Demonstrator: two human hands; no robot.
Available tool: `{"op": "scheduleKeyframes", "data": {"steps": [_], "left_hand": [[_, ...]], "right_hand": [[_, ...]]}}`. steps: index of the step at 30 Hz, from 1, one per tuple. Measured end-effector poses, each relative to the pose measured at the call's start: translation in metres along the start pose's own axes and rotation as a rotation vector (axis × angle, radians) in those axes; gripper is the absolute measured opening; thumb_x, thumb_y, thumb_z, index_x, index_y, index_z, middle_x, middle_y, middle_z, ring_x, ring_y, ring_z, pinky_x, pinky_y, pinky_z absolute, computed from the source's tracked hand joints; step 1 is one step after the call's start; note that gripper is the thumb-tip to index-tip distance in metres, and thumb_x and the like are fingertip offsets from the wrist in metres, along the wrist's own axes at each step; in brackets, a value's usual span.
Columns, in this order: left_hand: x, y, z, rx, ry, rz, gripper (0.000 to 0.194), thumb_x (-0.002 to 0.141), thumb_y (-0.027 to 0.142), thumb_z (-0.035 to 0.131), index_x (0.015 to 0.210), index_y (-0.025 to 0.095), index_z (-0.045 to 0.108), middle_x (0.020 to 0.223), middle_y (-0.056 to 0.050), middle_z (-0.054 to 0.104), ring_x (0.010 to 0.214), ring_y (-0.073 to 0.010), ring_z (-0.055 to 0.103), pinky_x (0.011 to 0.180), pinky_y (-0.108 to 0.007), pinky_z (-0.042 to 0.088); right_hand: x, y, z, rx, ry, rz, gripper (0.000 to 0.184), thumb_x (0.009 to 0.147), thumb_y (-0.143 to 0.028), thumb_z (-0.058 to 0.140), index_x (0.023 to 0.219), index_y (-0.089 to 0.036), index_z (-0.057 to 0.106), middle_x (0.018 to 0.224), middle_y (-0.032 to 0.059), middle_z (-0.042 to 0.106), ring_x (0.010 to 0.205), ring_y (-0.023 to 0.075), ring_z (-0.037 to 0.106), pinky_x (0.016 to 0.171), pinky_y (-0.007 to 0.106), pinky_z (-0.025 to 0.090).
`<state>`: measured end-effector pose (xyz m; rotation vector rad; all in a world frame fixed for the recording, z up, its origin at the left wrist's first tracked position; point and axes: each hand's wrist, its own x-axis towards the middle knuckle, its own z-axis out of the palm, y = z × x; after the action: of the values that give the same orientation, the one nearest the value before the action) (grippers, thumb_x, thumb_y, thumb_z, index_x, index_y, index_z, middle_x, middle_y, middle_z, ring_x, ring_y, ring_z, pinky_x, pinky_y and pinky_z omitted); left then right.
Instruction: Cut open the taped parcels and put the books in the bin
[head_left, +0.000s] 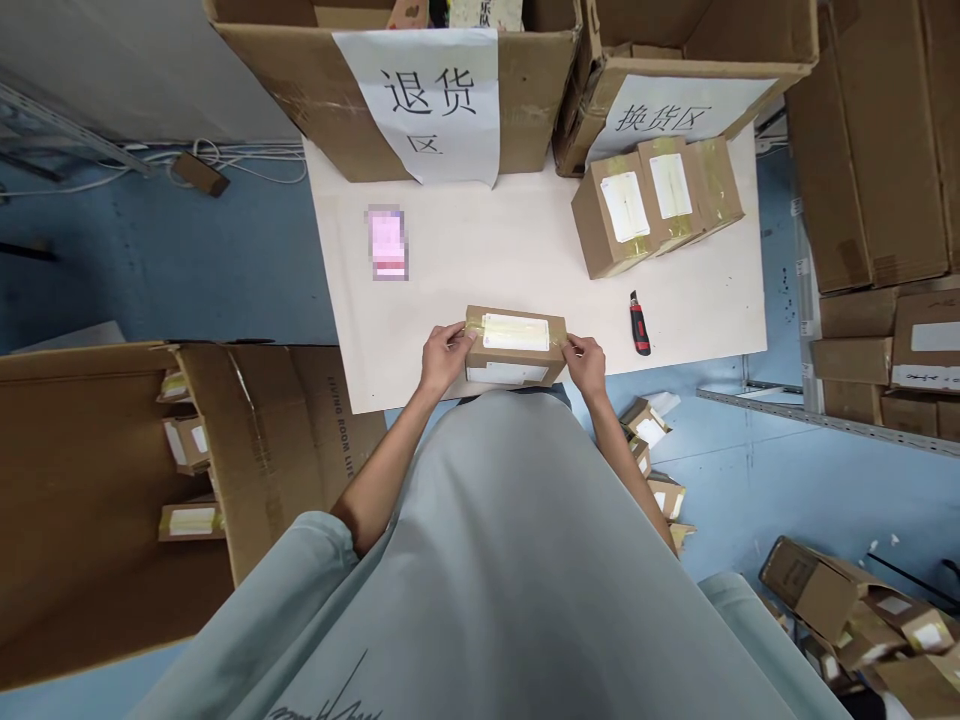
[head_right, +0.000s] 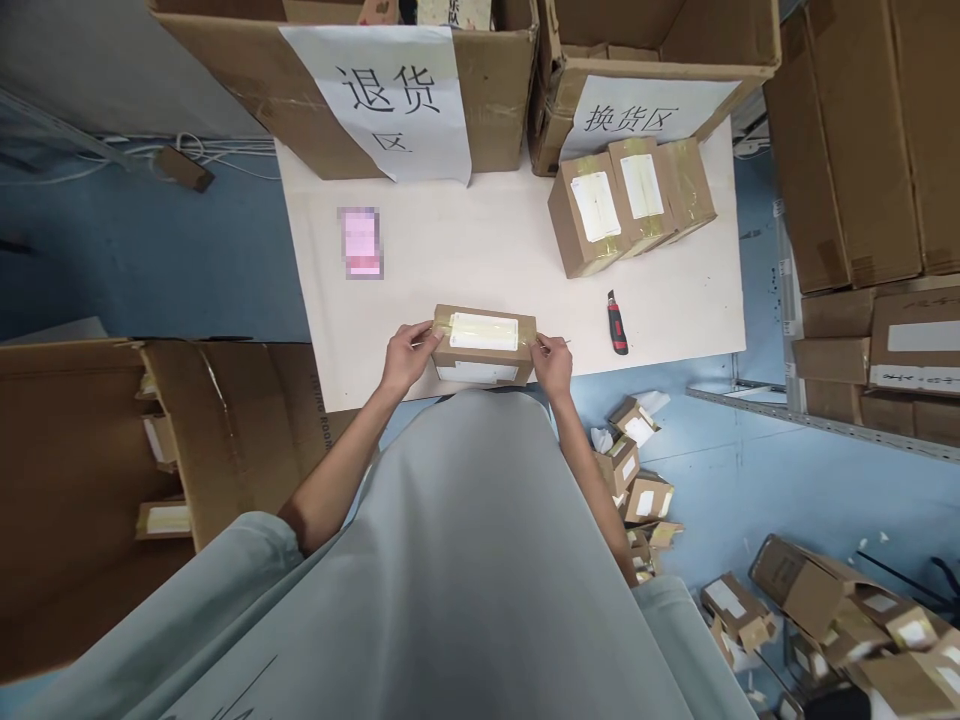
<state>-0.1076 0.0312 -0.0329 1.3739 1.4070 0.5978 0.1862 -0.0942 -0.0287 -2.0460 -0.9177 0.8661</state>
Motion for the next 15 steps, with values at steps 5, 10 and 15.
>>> {"op": "scheduleKeyframes", "data": {"steps": [5, 10, 15], "left_hand": [[-0.002, -0.003, 0.005, -0.023, 0.017, 0.004, 0.061, 0.097, 0.065, 0.079, 0.129, 0.014, 0.081, 0.120, -0.013, 0.074, 0.114, -0.0265, 0.075, 0.112, -0.044, 0.061], [-0.005, 0.006, 0.006, 0.059, 0.033, -0.028, 0.047, 0.102, 0.053, 0.078, 0.130, 0.015, 0.081, 0.119, -0.012, 0.073, 0.111, -0.0248, 0.076, 0.112, -0.042, 0.061], [-0.023, 0.054, 0.019, 0.107, -0.053, 0.101, 0.037, 0.107, 0.040, 0.071, 0.137, 0.020, 0.080, 0.125, -0.009, 0.075, 0.114, -0.0222, 0.077, 0.109, -0.037, 0.063]], "right_hand": [[0.000, 0.005, 0.001, -0.016, -0.010, -0.036, 0.065, 0.100, -0.073, 0.065, 0.126, -0.017, 0.084, 0.127, 0.0178, 0.078, 0.112, 0.0306, 0.076, 0.108, 0.050, 0.062], [-0.001, 0.008, -0.001, 0.015, -0.026, -0.036, 0.064, 0.100, -0.072, 0.065, 0.129, -0.018, 0.082, 0.129, 0.0180, 0.077, 0.114, 0.0291, 0.075, 0.109, 0.049, 0.062], [-0.010, 0.029, -0.028, 0.062, 0.032, 0.006, 0.068, 0.097, -0.074, 0.065, 0.130, -0.017, 0.083, 0.137, 0.0187, 0.078, 0.125, 0.0308, 0.072, 0.113, 0.049, 0.058]]}}
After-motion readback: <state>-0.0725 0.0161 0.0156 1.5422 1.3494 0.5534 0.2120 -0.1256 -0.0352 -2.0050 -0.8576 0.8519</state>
